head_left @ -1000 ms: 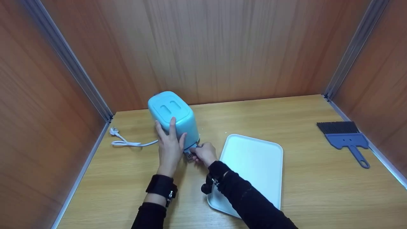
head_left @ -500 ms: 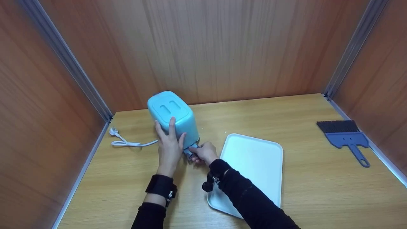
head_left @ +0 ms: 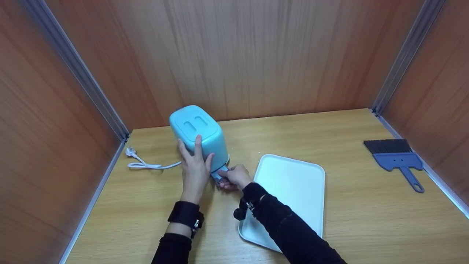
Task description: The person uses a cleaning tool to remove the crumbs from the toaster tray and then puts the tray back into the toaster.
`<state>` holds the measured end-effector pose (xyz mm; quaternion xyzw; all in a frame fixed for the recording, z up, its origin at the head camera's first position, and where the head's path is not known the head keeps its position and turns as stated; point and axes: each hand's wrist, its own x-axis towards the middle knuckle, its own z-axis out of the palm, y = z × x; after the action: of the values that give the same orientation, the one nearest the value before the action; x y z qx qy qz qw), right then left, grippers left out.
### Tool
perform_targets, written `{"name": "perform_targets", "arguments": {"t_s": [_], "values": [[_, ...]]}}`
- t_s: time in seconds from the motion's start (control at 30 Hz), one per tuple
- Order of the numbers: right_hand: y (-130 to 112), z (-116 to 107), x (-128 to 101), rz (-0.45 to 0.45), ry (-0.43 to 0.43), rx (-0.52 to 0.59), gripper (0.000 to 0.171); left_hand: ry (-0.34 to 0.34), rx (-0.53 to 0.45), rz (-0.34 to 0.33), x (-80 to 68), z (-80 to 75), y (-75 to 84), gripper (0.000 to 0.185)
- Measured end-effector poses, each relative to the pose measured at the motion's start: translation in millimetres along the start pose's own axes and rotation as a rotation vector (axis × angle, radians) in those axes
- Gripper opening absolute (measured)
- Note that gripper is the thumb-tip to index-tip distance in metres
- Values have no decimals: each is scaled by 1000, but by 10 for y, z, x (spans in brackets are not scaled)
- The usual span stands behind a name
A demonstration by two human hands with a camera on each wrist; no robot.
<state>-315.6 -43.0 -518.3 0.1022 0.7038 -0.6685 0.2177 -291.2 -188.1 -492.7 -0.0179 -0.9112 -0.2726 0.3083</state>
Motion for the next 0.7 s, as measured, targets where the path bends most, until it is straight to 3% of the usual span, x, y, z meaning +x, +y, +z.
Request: {"name": "perform_targets", "arguments": {"t_s": [0.7], "values": [[-57,-133,-38,87,-98,-35,16,-19,-23,-43,12,26,13,74]]}}
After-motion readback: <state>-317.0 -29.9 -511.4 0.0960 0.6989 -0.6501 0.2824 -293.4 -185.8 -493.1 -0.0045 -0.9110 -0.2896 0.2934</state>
